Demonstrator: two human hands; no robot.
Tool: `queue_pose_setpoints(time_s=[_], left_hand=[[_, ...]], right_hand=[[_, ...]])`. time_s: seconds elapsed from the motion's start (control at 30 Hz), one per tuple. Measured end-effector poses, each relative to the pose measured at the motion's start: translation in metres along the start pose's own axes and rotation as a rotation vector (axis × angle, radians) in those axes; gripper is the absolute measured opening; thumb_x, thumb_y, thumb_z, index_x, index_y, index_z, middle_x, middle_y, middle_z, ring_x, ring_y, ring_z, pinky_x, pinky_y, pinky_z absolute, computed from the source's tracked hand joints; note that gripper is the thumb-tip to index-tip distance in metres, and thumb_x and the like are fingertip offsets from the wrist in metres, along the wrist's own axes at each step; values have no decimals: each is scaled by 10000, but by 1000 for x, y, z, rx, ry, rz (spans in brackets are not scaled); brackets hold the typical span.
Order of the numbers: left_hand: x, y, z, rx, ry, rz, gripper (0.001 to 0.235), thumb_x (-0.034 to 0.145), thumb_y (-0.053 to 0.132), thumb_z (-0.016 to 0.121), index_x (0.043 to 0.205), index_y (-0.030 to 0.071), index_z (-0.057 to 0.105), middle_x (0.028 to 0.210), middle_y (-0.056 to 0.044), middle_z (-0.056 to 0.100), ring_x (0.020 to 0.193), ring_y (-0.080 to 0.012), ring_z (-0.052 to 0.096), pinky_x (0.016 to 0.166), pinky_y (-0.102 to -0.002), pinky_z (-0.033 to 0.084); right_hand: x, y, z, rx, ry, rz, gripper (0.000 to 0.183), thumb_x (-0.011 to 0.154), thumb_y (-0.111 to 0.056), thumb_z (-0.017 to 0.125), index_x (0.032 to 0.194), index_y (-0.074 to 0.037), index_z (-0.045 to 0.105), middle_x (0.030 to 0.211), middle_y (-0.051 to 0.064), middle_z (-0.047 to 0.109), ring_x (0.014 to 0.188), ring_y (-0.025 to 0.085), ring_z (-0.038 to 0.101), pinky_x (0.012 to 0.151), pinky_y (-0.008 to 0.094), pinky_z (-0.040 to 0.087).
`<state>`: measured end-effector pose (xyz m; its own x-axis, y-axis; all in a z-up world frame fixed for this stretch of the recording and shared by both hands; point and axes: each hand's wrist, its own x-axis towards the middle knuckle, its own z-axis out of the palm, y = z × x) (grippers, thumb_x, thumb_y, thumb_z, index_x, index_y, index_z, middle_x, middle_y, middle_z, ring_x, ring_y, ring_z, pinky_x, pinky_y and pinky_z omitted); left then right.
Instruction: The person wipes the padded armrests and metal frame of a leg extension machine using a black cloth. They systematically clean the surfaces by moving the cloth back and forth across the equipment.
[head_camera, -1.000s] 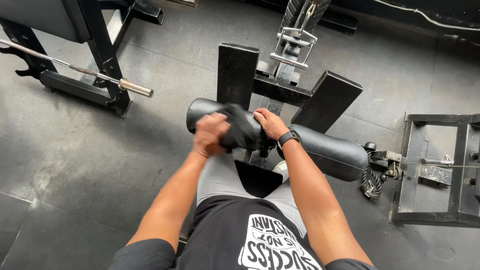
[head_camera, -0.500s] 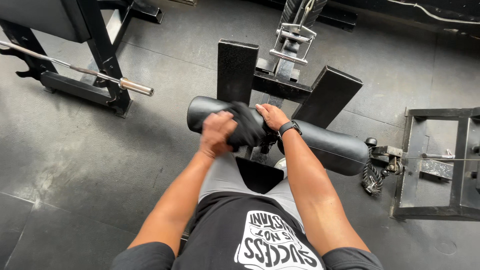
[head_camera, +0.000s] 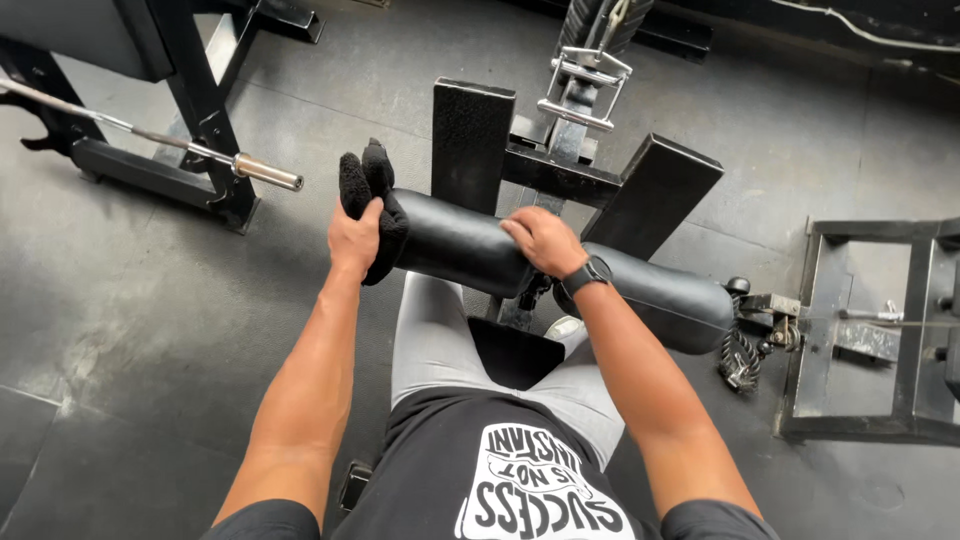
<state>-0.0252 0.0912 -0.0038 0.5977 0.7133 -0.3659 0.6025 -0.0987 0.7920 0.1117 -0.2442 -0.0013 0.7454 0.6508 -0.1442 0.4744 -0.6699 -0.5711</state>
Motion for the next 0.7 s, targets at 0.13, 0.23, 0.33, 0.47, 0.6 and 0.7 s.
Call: queue_pose_setpoints(time_s=[0.13, 0.23, 0.33, 0.47, 0.6, 0.7], left_hand=[[-4, -8, 9, 109, 12, 15, 1092, 1154, 807, 656, 1858, 26, 361, 1765, -326, 567, 1634, -493, 575, 1309, -682, 506], [-17, -1, 46, 291, 486, 630, 537, 979, 344, 944, 1363, 47, 716, 1239, -200, 755, 1166, -482, 780, 1023, -600, 619], [-60, 5, 83, 469, 425, 1104, 710, 680, 473, 913, 1327, 201, 802, 1368, -94, 771, 1313, -372, 741, 1185, -576, 491], [-116, -12, 112, 450, 101, 1252, 1010, 445, 343, 998, 1429, 219, 804, 1654, -90, 718, 1563, -347, 646, 1376, -627, 405], [-53, -11, 61, 475, 63, 1285, 1066, 413, 412, 1010, 1447, 284, 785, 1649, -49, 717, 1560, -307, 644, 1389, -555, 432], [-29, -17, 43, 515, 267, 1081, 964, 607, 451, 1009, 1498, 237, 713, 1682, -54, 648, 1569, -324, 611, 1379, -552, 432]], right_hand=[[-13, -5, 7, 78, -168, -31, 630, 1304, -451, 428, 1787, -58, 525, 1794, 292, 572, 1701, 459, 505, 1471, 587, 337], [2, 2, 10, 148, -145, 35, 617, 1318, -502, 334, 1752, -148, 590, 1752, 171, 641, 1642, 388, 584, 1433, 544, 411], [29, 8, 10, 227, -208, 87, 660, 1331, -554, 278, 1716, -159, 641, 1678, 213, 706, 1601, 409, 630, 1411, 535, 440], [42, 12, 10, 248, -259, 83, 632, 1313, -390, 385, 1664, 66, 647, 1629, 419, 683, 1573, 567, 600, 1391, 640, 425], [32, 11, 14, 327, -208, 204, 734, 1300, -612, 352, 1690, -81, 675, 1727, 256, 661, 1654, 428, 567, 1443, 551, 392], [32, 13, 13, 368, -139, 202, 680, 1309, -595, 374, 1695, -131, 686, 1737, 217, 665, 1657, 392, 572, 1443, 529, 400]])
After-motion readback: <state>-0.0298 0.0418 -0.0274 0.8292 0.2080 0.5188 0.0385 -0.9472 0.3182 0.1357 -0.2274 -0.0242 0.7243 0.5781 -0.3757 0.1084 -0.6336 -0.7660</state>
